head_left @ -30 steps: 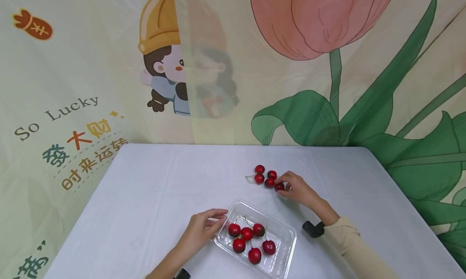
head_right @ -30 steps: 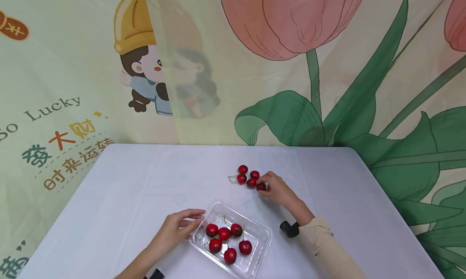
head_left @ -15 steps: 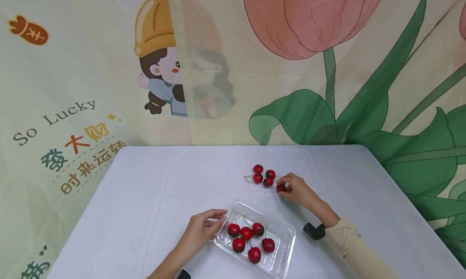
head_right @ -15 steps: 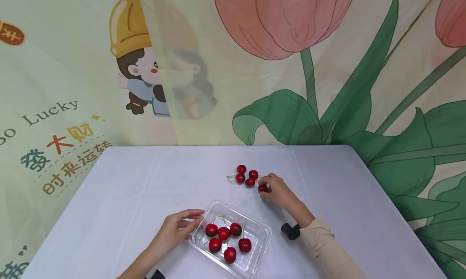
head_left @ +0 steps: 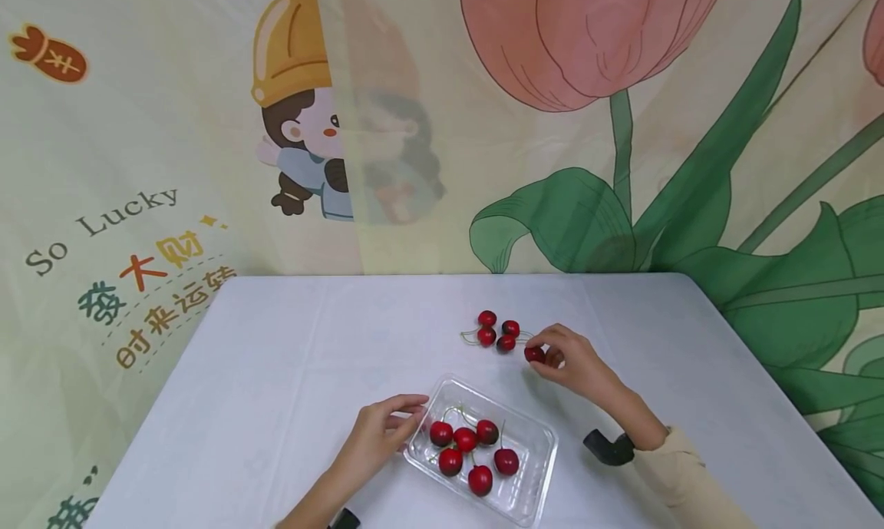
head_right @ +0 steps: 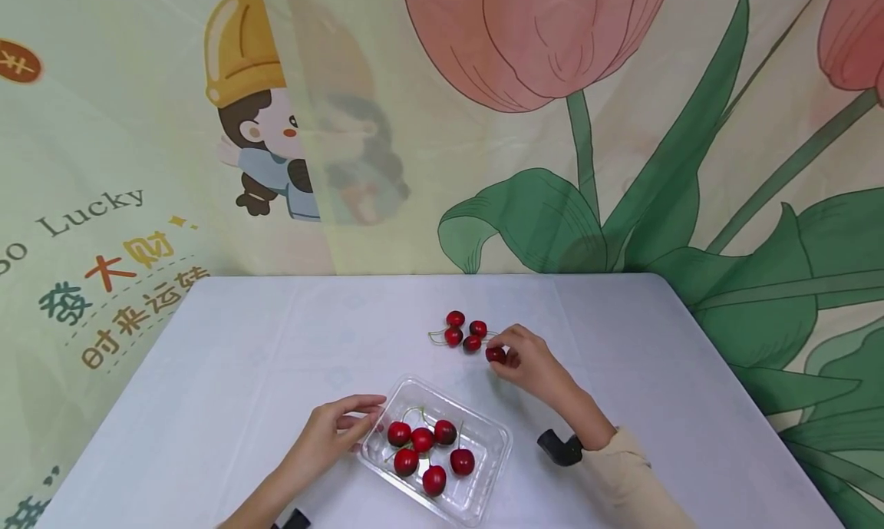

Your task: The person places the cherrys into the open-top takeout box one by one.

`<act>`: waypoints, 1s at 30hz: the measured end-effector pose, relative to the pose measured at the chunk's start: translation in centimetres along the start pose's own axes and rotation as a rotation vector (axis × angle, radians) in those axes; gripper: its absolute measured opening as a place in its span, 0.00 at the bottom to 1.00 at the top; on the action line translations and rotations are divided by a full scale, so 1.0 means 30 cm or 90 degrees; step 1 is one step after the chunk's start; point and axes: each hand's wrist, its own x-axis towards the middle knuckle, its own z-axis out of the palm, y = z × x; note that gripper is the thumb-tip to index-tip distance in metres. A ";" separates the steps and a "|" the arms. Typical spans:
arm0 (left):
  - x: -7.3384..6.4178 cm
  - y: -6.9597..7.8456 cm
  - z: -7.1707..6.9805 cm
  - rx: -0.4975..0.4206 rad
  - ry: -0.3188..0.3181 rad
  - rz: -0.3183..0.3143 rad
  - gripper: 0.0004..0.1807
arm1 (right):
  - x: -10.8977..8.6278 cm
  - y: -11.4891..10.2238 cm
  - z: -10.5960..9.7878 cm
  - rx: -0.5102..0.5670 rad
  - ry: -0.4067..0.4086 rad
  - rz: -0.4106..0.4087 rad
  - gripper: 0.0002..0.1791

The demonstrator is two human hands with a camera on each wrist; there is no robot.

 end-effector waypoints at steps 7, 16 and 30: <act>0.003 -0.004 0.000 -0.002 -0.002 0.001 0.15 | -0.041 -0.080 -0.019 0.061 -0.034 -0.061 0.16; 0.004 0.000 -0.004 -0.001 -0.002 0.006 0.15 | -0.097 -0.193 0.024 0.134 -0.160 -0.106 0.15; 0.001 -0.001 0.000 0.003 -0.002 -0.002 0.15 | -0.141 -0.230 0.127 0.103 -0.324 -0.065 0.12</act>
